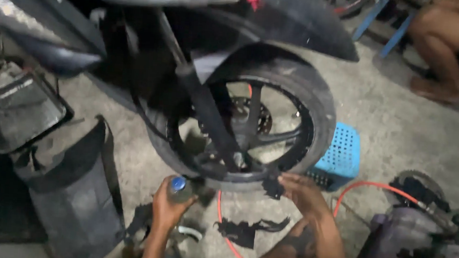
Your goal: Repairing or maintaining the front wheel assembly of a motorcycle, including the axle and brake area.
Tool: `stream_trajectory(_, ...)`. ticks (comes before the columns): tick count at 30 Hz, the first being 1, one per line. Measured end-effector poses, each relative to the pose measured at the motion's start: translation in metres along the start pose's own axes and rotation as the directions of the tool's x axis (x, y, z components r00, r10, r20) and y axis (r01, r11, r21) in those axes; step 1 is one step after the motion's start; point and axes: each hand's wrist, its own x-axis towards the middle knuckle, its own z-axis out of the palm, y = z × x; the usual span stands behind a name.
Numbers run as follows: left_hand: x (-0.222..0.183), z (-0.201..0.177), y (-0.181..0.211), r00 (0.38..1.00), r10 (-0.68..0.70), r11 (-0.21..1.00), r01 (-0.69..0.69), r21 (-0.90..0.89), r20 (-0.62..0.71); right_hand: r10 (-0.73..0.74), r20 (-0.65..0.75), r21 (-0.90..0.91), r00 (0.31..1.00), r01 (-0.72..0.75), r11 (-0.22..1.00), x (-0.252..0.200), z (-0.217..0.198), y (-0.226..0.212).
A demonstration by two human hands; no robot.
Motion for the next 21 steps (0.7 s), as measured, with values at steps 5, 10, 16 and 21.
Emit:
stream_trajectory(5, -0.001, 0.010, -0.030, 0.956, -0.079, 0.995, 0.092, 0.031, -0.283, -0.040, -0.118, -0.163, 0.992, 0.021, 0.986, -0.004, 0.008, 0.000)
stream_trajectory(10, -0.003, 0.013, -0.053, 0.928, -0.284, 0.957, 0.291, -0.009, -0.240, -0.006, -0.223, -0.156, 0.975, -0.029, 0.987, -0.008, 0.015, -0.007)
stream_trajectory(16, 0.005, 0.014, -0.040, 0.920, -0.222, 0.961, 0.263, 0.089, -0.324, -0.007, -0.268, -0.232, 0.963, -0.057, 0.971, -0.008, 0.020, -0.005)
stream_trajectory(21, 0.002, 0.017, -0.037, 0.927, -0.179, 0.959, 0.239, 0.154, -0.329, 0.015, -0.218, -0.119, 0.976, -0.042, 0.992, 0.005, 0.001, 0.016)
